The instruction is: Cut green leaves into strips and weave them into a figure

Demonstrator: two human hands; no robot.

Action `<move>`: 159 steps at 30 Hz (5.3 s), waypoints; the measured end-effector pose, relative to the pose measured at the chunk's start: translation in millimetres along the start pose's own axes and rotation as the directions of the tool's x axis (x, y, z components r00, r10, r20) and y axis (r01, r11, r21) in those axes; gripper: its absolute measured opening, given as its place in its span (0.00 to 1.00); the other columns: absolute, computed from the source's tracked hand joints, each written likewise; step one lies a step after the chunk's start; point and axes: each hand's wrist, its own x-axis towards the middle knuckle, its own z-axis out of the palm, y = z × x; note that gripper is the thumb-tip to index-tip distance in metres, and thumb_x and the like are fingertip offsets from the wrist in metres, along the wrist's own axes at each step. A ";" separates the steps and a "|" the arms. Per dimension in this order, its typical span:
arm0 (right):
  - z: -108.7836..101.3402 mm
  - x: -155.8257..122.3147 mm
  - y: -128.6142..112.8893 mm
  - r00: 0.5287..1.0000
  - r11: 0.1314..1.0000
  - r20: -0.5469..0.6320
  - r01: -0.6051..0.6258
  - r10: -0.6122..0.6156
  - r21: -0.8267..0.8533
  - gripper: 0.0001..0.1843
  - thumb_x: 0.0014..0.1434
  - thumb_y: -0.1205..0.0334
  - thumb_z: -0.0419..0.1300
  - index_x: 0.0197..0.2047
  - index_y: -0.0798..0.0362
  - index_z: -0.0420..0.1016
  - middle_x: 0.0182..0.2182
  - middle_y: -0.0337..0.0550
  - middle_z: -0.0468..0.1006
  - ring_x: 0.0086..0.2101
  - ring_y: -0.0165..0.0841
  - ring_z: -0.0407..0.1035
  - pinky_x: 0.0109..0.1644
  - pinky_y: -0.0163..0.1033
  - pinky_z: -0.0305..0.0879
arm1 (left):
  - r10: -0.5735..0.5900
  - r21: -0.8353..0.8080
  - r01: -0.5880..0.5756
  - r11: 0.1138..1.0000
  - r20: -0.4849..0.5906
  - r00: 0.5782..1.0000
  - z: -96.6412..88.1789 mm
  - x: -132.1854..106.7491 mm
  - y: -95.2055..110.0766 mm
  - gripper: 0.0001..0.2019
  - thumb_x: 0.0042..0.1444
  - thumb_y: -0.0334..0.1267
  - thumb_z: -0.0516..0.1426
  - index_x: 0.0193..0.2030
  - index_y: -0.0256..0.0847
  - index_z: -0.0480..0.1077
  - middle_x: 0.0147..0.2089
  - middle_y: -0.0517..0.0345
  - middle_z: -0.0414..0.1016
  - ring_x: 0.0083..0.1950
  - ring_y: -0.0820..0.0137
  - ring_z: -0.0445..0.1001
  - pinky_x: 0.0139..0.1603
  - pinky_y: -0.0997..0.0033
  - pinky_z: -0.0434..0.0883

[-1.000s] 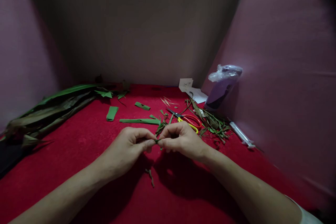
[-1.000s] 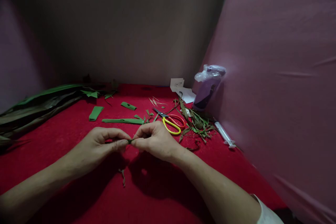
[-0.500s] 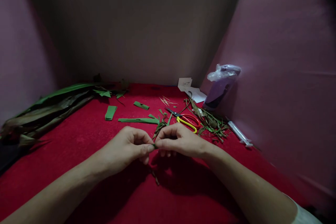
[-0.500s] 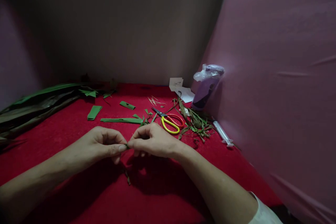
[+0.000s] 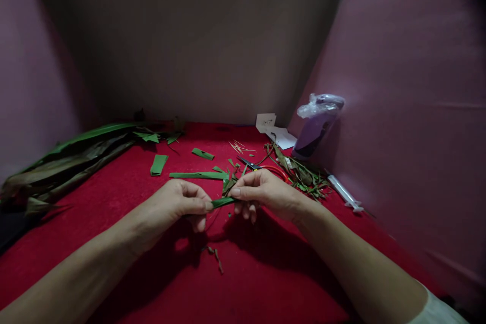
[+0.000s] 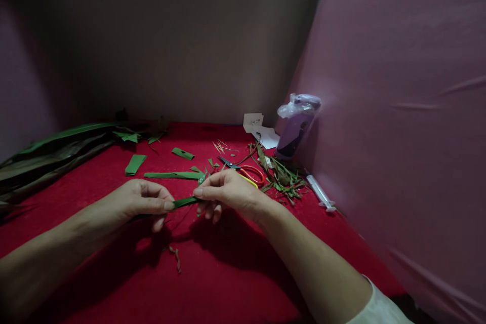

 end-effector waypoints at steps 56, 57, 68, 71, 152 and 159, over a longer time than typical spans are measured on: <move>24.7 7.8 10.8 0.942 0.888 -0.332 0.199 -0.056 0.415 0.23 0.47 0.44 0.65 0.26 0.56 0.65 0.19 0.35 0.70 0.14 0.20 0.55 0.14 0.25 0.50 | 0.069 -0.219 -0.085 0.972 -0.077 0.995 12.8 1.4 -7.9 0.08 0.51 0.39 0.60 0.25 0.39 0.70 0.22 0.61 0.74 0.18 0.78 0.63 0.18 0.78 0.58; 26.6 7.7 11.4 0.946 0.896 -0.318 0.195 -0.065 0.399 0.24 0.46 0.42 0.65 0.27 0.56 0.65 0.21 0.36 0.70 0.15 0.20 0.56 0.14 0.25 0.51 | 0.070 -0.225 -0.091 0.970 -0.100 0.993 12.9 2.3 -8.7 0.08 0.51 0.39 0.60 0.25 0.39 0.70 0.22 0.61 0.74 0.17 0.79 0.63 0.18 0.78 0.57; 48.7 3.7 16.9 0.893 0.965 -0.421 0.231 -0.160 0.122 0.16 0.50 0.52 0.65 0.27 0.56 0.67 0.16 0.31 0.65 0.13 0.21 0.55 0.15 0.28 0.50 | 0.143 -0.152 -0.159 0.976 -0.113 0.983 23.2 3.6 -14.5 0.09 0.51 0.41 0.61 0.29 0.37 0.70 0.25 0.57 0.76 0.27 0.71 0.71 0.29 0.72 0.68; 47.4 3.3 17.4 0.899 0.947 -0.393 0.275 -0.191 0.167 0.16 0.51 0.53 0.63 0.25 0.55 0.66 0.16 0.30 0.64 0.14 0.21 0.55 0.16 0.29 0.50 | 0.131 -0.140 -0.147 0.979 -0.119 0.984 23.5 2.7 -13.3 0.10 0.51 0.42 0.61 0.29 0.37 0.70 0.26 0.56 0.76 0.26 0.71 0.71 0.28 0.71 0.68; 43.3 -6.5 19.2 0.527 -0.391 0.317 -0.031 -0.788 -0.920 0.10 0.62 0.71 0.53 0.41 0.61 0.76 0.30 0.47 0.76 0.30 0.34 0.66 0.27 0.38 0.57 | 0.108 -0.403 -0.104 0.909 -0.014 0.994 28.2 -0.7 -9.7 0.14 0.40 0.26 0.65 0.37 0.35 0.76 0.29 0.56 0.80 0.29 0.72 0.75 0.32 0.77 0.70; 46.5 -6.7 20.5 0.563 -0.407 0.322 -0.027 -0.761 -0.913 0.10 0.61 0.71 0.53 0.40 0.61 0.76 0.28 0.46 0.75 0.29 0.34 0.65 0.27 0.39 0.57 | 0.101 -0.400 -0.107 0.910 -0.036 0.994 30.0 0.9 -11.0 0.13 0.38 0.26 0.66 0.35 0.36 0.77 0.29 0.56 0.81 0.29 0.72 0.76 0.31 0.78 0.71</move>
